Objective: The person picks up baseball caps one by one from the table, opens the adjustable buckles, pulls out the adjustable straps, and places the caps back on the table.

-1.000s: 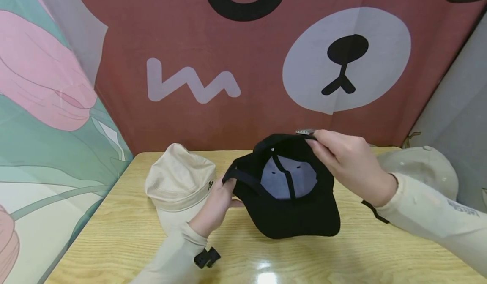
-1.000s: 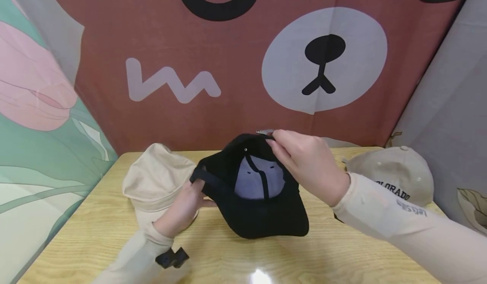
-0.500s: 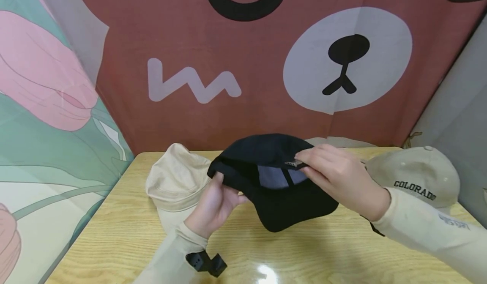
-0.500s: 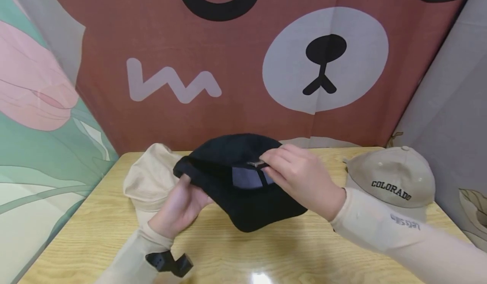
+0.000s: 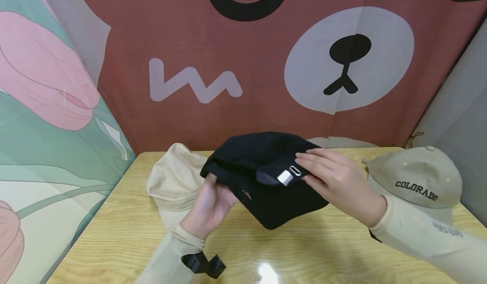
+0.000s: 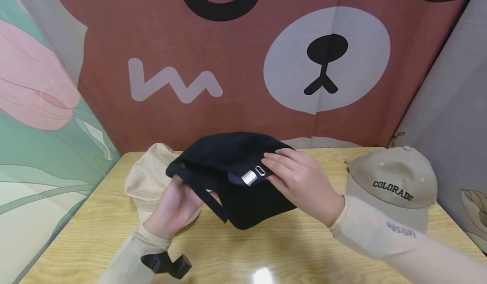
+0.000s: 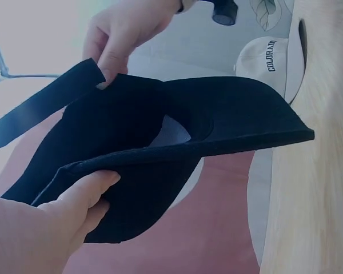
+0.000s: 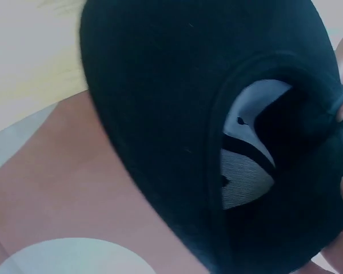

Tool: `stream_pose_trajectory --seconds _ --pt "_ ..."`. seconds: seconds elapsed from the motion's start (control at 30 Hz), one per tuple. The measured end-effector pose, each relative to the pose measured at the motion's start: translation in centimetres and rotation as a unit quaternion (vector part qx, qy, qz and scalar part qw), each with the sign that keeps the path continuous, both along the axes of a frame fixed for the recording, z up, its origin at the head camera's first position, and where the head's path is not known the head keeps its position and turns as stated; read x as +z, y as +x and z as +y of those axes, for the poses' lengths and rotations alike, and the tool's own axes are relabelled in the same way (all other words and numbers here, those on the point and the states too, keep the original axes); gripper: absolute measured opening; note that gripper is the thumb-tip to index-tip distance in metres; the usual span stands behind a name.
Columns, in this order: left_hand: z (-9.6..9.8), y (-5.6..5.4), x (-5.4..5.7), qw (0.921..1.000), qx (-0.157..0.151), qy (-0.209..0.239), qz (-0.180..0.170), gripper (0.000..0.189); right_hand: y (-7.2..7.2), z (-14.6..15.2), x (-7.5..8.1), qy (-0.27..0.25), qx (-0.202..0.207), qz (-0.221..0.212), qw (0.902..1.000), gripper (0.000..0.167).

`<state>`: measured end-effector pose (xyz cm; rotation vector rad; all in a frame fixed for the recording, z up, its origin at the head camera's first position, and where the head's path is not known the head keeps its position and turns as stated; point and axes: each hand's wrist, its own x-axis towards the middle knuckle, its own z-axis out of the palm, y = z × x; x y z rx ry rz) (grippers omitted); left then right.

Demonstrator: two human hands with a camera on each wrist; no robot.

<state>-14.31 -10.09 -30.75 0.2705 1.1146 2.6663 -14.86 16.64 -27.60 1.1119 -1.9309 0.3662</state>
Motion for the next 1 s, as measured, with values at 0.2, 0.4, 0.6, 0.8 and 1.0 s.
stream_pose_trajectory --seconds 0.2,0.4,0.6,0.8,1.0 --pt "-0.3 0.1 0.1 1.0 0.009 0.0 0.002 0.02 0.0 0.7 -0.8 -0.029 -0.029 -0.034 0.9986 0.052" --pt "-0.5 0.1 0.2 0.9998 0.01 -0.013 0.012 0.027 -0.2 1.7 -1.2 -0.058 -0.056 -0.071 0.9942 0.059" --pt "-0.9 0.4 0.3 0.9994 -0.008 0.011 0.032 0.023 0.0 2.4 -1.8 -0.087 -0.09 -0.102 0.9868 0.066" --pt "-1.3 0.6 0.4 0.9975 -0.036 0.039 0.046 0.02 0.5 2.8 -2.5 -0.106 -0.133 -0.173 0.9702 0.06" --pt "-1.5 0.8 0.6 0.9924 -0.063 0.08 0.07 0.017 1.0 3.1 -3.6 -0.12 -0.174 -0.281 0.9362 0.031"
